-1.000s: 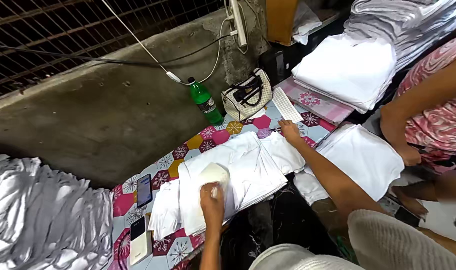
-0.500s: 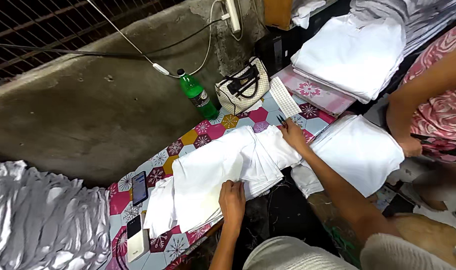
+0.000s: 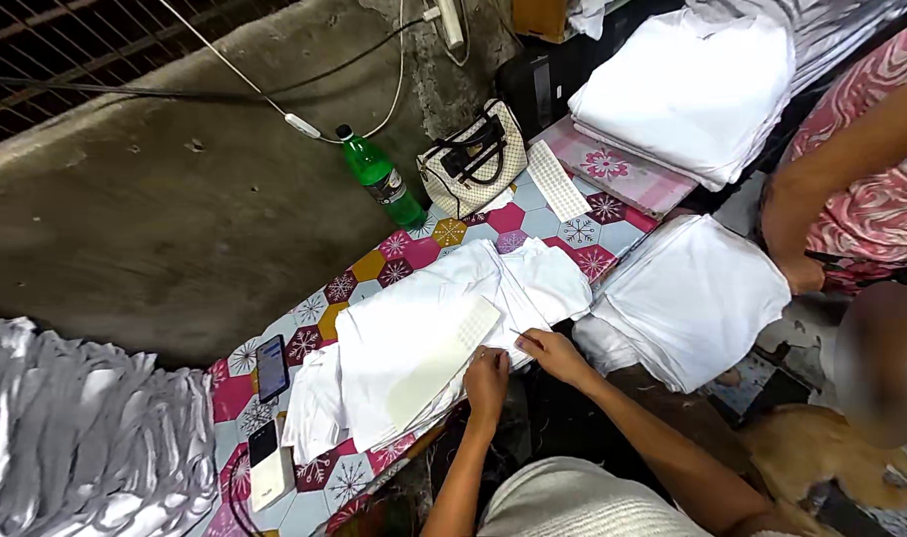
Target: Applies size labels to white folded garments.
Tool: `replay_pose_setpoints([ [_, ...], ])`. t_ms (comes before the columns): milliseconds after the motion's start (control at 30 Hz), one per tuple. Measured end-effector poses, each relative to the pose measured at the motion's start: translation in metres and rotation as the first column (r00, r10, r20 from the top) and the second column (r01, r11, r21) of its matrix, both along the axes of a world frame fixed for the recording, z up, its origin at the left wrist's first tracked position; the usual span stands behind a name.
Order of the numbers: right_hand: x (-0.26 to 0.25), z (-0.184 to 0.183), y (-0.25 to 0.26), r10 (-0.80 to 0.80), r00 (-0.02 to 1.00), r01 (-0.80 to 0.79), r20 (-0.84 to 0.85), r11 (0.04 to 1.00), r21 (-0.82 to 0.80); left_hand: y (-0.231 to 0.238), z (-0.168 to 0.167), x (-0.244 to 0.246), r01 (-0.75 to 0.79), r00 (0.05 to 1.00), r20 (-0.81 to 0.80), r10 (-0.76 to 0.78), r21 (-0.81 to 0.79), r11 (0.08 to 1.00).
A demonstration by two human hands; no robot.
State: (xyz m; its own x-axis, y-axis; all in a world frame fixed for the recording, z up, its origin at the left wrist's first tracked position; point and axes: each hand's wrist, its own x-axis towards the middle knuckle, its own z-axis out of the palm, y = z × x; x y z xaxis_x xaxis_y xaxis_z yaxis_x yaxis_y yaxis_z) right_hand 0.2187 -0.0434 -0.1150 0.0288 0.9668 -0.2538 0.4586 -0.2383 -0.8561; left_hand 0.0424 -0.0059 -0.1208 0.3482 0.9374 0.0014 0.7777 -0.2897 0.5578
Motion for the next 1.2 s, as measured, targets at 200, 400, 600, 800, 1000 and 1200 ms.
replay_pose_setpoints([
  [200,-0.025,-0.008,0.011,-0.017,0.927,-0.075,0.374,0.97,0.23,-0.001,-0.008,-0.009,-0.073,0.962,0.262,0.081,-0.038,0.997],
  [400,-0.014,0.0,0.029,-0.003,1.0,0.003,0.005,1.0,-0.005,0.004,0.007,-0.011,-0.045,0.924,0.344,0.168,-0.339,0.94],
  [600,-0.012,-0.002,0.029,-0.039,0.992,0.037,-0.118,0.999,-0.015,0.014,0.009,-0.004,-0.033,0.871,0.429,0.241,-0.438,0.899],
  [800,0.0,0.01,0.014,0.012,0.968,-0.038,-0.252,0.994,-0.099,0.009,0.002,-0.011,-0.023,0.779,0.529,0.337,-0.513,0.858],
  [1000,-0.001,0.011,0.012,0.203,0.978,-0.187,0.045,0.955,-0.232,0.007,0.001,-0.013,-0.013,0.74,0.575,0.349,-0.507,0.862],
  [1200,-0.01,0.018,0.022,0.24,0.962,-0.199,0.127,0.941,-0.274,0.007,0.003,-0.016,-0.051,0.755,0.558,0.346,-0.476,0.878],
])
